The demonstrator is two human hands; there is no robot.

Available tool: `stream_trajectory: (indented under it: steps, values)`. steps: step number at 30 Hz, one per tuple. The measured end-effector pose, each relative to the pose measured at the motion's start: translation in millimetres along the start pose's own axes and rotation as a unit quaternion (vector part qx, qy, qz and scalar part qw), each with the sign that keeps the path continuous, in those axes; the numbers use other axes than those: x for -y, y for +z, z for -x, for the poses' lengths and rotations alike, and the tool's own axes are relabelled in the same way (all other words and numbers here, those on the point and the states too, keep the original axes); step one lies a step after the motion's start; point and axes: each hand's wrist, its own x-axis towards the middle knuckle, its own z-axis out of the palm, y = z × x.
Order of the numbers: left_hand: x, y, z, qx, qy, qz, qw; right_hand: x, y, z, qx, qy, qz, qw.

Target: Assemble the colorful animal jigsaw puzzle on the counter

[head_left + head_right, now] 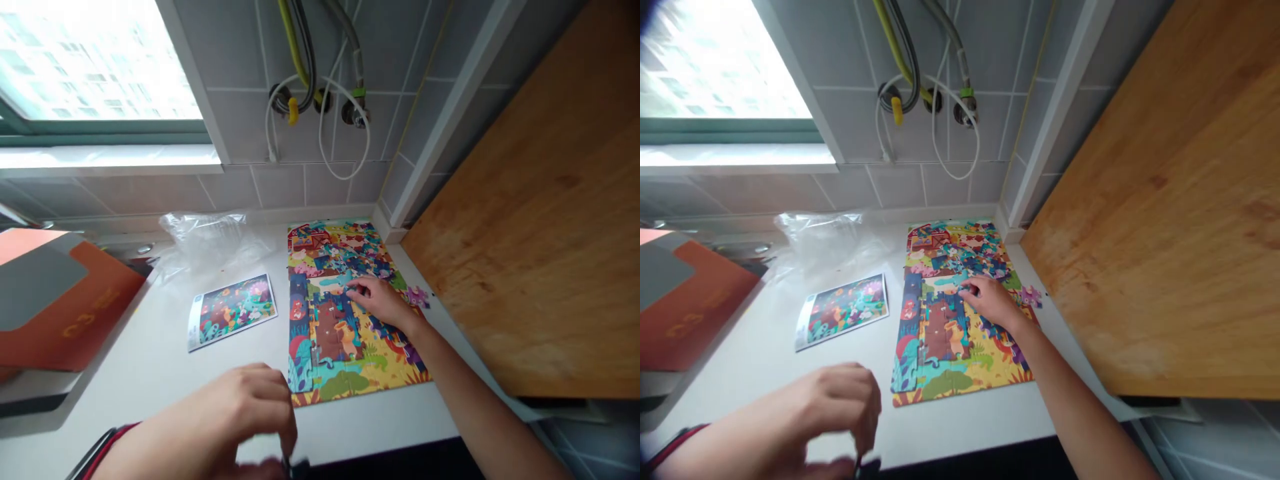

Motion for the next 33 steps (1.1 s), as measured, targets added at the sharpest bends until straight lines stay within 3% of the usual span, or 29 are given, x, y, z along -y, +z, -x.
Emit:
stream_trajectory:
  steps: [1, 5, 10, 13, 20, 27, 33]
  values:
    - [4.8, -0.2, -0.8, -0.008, -0.049, 0.011, 0.999, -1.0, 0.4, -0.4, -0.001, 0.001, -0.002, 1.000]
    - [29.0, 16.6, 10.0, -0.117, -0.120, -0.016, 0.986, -4.4, 3.1, -1.8, -0.012, 0.006, -0.018, 1.000]
    - [55.2, 38.0, 5.4, -0.197, -0.087, -0.065, 0.974, -2.3, 3.9, -2.4, -0.037, 0.003, -0.028, 0.999]
    - [68.2, 34.2, -14.1, -0.206, -0.040, -0.102, 0.972, 1.5, 2.0, -1.9, -0.040, 0.000, -0.017, 0.999]
    - [107.6, 26.2, -59.2, -0.233, 0.003, -0.101, 0.967, 1.6, 1.2, -1.2, -0.028, 0.004, -0.008, 1.000]
    - [113.1, 31.1, -50.6, -0.264, 0.008, -0.049, 0.963, 8.0, 3.9, 2.2, -0.053, -0.025, 0.017, 0.998]
    - [115.5, 26.8, -46.0, -0.219, 0.005, -0.052, 0.974, 25.3, 8.0, 9.0, -0.037, -0.102, 0.031, 0.994]
